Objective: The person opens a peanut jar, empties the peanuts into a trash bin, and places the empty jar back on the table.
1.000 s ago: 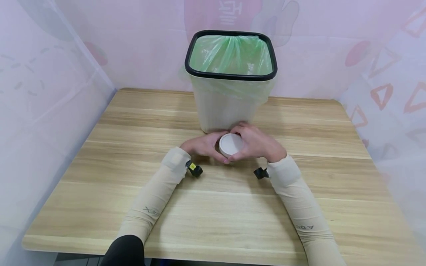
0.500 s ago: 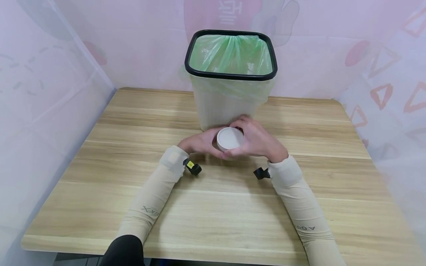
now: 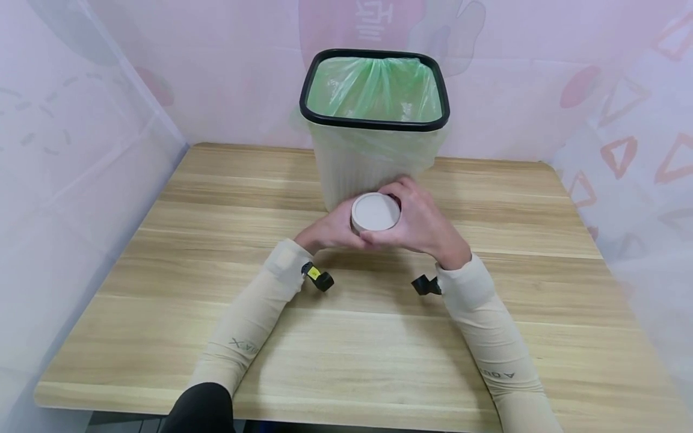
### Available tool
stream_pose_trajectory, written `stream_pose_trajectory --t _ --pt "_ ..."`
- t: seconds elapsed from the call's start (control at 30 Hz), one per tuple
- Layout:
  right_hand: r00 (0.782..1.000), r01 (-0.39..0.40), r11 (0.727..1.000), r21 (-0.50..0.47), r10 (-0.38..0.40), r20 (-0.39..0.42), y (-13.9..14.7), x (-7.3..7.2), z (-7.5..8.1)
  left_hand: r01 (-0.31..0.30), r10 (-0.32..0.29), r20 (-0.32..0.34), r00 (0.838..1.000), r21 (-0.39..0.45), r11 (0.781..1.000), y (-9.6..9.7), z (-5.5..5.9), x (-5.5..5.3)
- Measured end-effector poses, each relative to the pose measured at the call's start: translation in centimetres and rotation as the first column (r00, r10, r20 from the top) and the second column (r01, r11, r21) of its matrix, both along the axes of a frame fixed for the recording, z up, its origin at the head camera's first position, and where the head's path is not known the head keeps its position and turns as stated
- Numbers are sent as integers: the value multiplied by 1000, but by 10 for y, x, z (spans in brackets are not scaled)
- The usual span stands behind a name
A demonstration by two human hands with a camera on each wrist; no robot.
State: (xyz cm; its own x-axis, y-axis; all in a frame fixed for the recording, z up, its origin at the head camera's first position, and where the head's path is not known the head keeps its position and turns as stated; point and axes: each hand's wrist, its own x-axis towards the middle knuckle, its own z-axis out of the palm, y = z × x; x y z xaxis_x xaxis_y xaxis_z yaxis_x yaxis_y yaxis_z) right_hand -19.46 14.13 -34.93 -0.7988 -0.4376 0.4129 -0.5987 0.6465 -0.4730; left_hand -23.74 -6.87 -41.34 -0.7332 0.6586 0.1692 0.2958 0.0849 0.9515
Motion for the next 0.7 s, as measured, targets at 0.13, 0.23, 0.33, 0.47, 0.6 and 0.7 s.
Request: stream_pose_trajectory --t 0.13,0.23,0.33,0.47,0.6,0.7 --pt "1000 21 999 -48 -22 -5 -2 4 4 -42 43 -6 999 39 998 4 5 4" --pt "999 33 996 -81 -33 -1 -4 7 7 -57 57 -8 998 66 996 4 9 6" --pt "999 37 993 -113 -37 2 -5 8 8 -67 69 -11 998 95 993 4 13 7" --pt "1000 26 987 -159 -27 -5 -6 7 9 -94 97 -25 995 111 989 2 17 7" --pt "1000 23 977 -211 -26 -12 -6 7 9 -108 112 -23 993 122 987 0 22 8" --pt "999 36 969 -246 -42 -20 -7 7 8 -122 125 -22 992 127 984 -1 26 9"
